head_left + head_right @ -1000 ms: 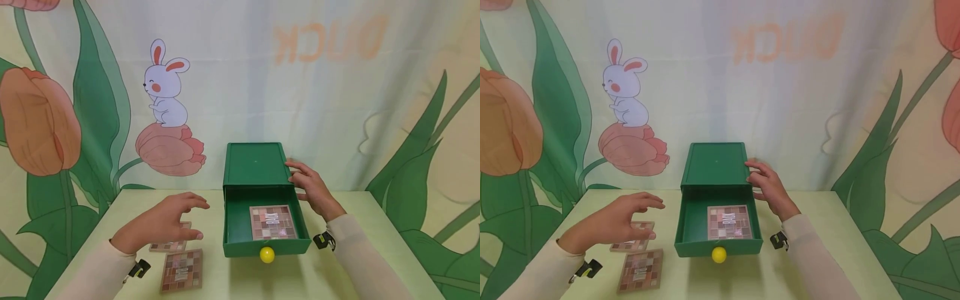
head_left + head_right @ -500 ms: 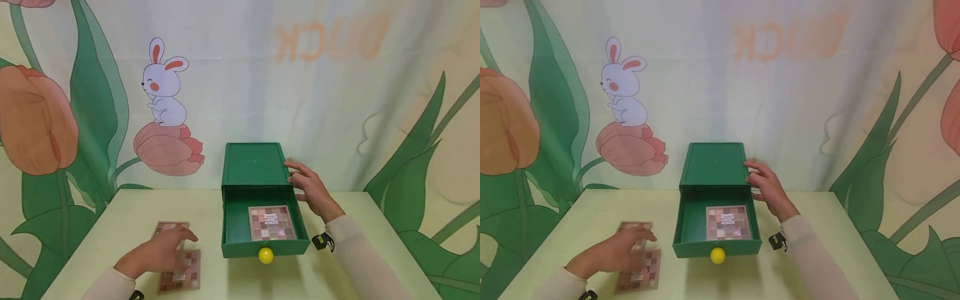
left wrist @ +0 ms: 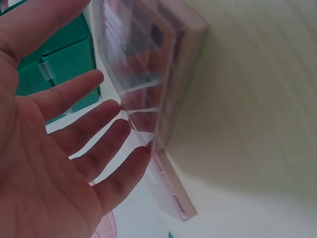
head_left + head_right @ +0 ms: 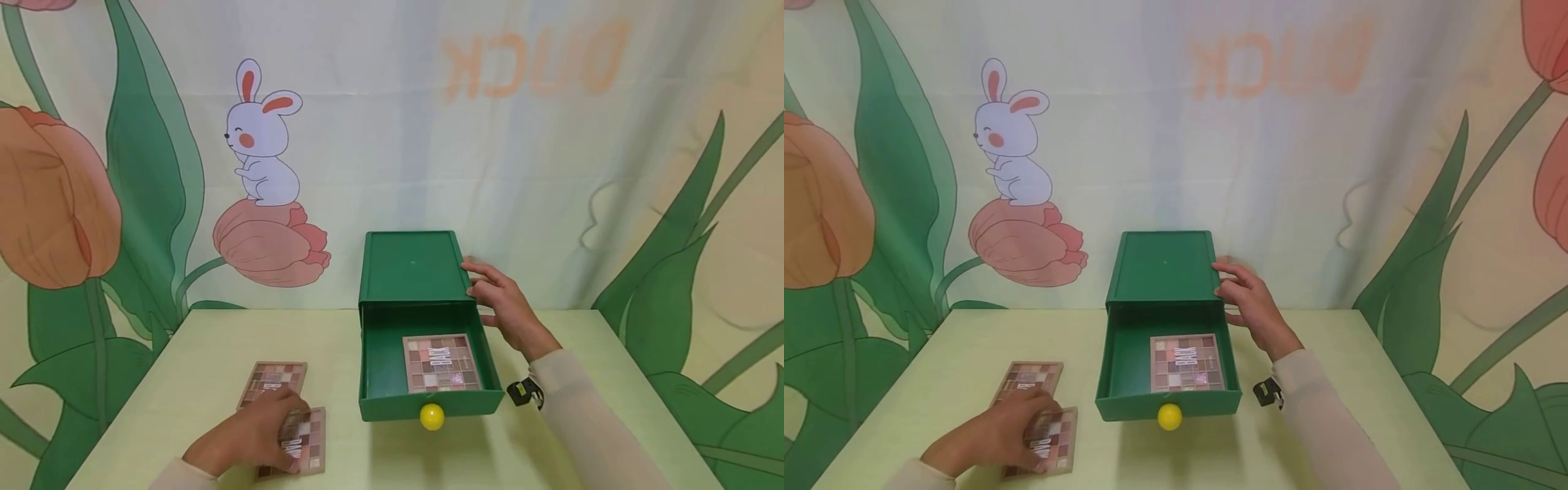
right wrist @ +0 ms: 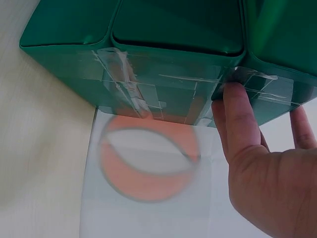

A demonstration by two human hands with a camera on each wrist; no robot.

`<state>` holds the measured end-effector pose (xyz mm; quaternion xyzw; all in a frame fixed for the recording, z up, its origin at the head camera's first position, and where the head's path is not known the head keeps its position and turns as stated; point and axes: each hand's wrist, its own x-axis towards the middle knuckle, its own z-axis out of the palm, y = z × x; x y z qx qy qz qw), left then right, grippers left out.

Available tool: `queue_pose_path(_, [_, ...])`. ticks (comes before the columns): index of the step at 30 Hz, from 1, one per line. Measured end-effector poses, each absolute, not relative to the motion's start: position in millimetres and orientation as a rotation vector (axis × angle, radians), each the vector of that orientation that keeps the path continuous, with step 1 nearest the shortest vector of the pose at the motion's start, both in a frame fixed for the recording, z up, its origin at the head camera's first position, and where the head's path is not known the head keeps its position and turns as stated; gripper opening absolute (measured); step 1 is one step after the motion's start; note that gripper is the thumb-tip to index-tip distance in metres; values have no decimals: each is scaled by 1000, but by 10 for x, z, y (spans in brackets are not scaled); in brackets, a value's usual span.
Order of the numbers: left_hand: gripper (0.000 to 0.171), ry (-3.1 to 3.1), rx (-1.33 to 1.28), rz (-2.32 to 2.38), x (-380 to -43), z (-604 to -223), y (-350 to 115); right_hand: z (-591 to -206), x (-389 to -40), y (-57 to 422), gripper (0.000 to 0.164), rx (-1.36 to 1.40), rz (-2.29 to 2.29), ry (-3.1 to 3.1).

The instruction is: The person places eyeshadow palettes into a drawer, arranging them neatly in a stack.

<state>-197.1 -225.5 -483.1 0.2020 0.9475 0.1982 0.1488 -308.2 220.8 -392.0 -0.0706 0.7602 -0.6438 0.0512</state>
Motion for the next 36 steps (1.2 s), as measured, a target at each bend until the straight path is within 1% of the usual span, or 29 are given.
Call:
queue_pose_path(4, [75, 2722, 552, 539, -1963, -4904, -2266, -3936, -3078, 2205, 59, -214, -1963, 2301])
queue_pose_path(9, [78, 2722, 518, 510, -1950, -4945, -2265, -3953, -3079, 2206, 59, -218, -1962, 2303])
queue_pose_path(16, [98, 2711, 432, 448, -1939, -4896, -2186, -3933, -3083, 2215, 58, -200, -1973, 2308])
queue_pose_path(22, [96, 2674, 376, 420, -1941, -4888, -2119, -3928, -3075, 2217, 59, -204, -1978, 2296])
queue_pose_path(27, [96, 2675, 386, 439, -1921, -4857, -2102, -3910, -3069, 2217, 59, -204, -1994, 2296])
queue_pose_path(36, [105, 2699, 393, 393, -1878, -4871, -2081, -3922, -3091, 2205, 59, -196, -1989, 2295])
